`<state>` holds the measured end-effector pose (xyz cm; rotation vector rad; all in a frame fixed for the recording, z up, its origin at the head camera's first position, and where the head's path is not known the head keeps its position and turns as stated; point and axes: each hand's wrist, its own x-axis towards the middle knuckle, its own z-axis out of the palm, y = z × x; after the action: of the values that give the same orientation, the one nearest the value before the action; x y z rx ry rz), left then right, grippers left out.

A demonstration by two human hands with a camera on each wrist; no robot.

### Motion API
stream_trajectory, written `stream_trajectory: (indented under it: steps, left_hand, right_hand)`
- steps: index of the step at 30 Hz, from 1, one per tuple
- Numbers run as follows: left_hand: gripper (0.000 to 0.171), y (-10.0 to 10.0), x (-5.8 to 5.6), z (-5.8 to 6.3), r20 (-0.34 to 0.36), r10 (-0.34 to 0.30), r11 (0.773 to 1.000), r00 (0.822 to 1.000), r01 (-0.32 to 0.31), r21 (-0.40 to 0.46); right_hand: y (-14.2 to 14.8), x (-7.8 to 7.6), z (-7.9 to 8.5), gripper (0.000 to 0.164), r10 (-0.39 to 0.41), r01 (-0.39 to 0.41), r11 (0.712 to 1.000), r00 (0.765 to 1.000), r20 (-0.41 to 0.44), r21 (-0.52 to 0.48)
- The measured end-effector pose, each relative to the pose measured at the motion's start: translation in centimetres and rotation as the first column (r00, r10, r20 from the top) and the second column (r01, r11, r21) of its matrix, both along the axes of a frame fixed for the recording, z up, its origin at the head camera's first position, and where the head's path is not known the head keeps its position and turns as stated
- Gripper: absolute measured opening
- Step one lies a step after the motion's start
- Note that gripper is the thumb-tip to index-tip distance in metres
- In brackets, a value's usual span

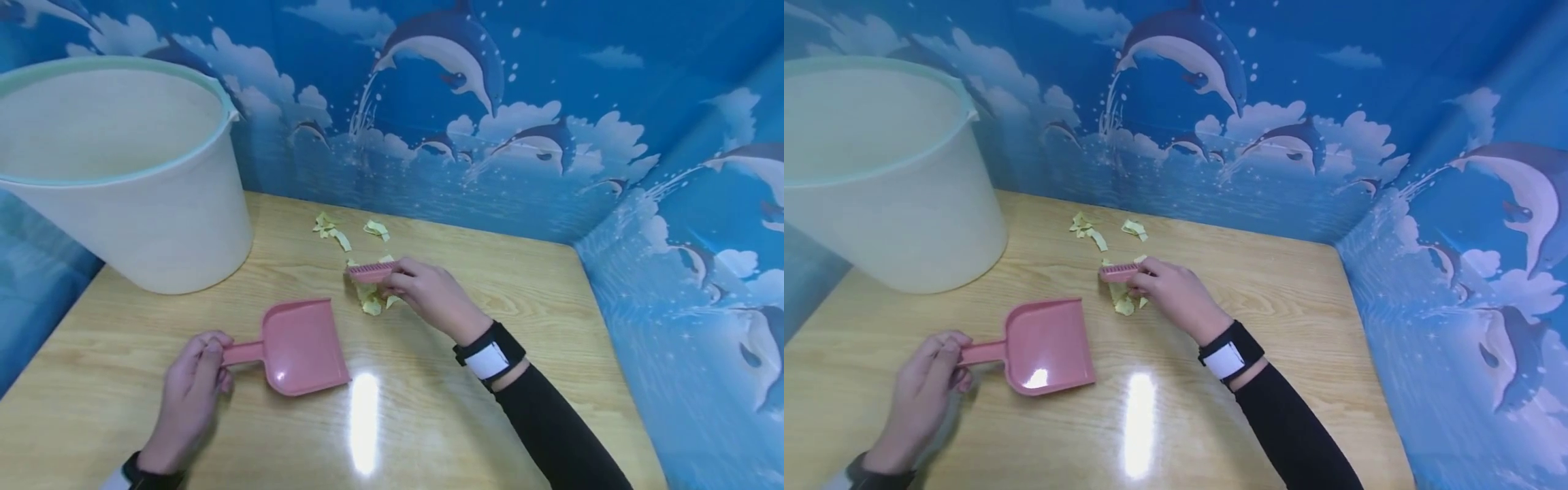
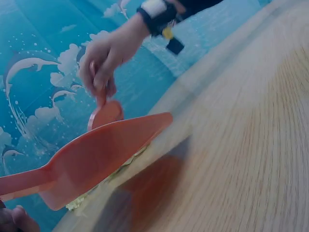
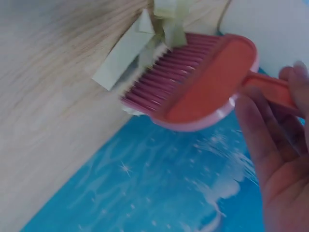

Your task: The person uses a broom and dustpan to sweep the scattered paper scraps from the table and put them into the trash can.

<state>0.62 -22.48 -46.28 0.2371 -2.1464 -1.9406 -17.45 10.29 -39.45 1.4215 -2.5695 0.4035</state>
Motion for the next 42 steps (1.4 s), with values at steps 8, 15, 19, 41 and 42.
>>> stream_trajectory:
  steps: [8, 15, 19, 41, 42]
  left_hand:
    - [0.030, 0.3, -0.2, -0.4, 0.058, 0.000, 0.993, 0.998, 0.006, -0.115]
    - [0.032, 1.0, -0.8, -0.7, 0.064, -0.013, 0.993, 0.998, 0.021, -0.120]
    - [0.037, 1.2, -1.0, -1.0, 0.118, -0.026, 0.990, 0.993, 0.042, -0.136]
    - [0.032, 1.4, -3.3, -1.2, 0.050, -0.090, 0.980, 0.995, 0.098, -0.172]
    - [0.031, 1.5, -3.3, -1.2, 0.052, -0.095, 0.981, 0.994, 0.102, -0.167]
  right_hand:
    - [2.5, 3.5, 3.1, 0.013, 0.026, -0.025, 0.999, 0.999, 0.023, -0.039]
    - [1.5, 1.7, 2.4, 0.013, -0.022, 0.023, 1.000, 0.999, 0.034, -0.011]
    - [1.1, 1.2, 0.6, 0.013, -0.005, 0.004, 1.000, 0.998, 0.060, 0.024]
    - [3.2, 3.7, 1.0, 0.019, -0.369, 0.364, 0.928, 0.928, -0.055, -0.076]
    - [2.6, 3.8, 0.9, 0.019, -0.356, 0.351, 0.933, 0.933, -0.053, -0.085]
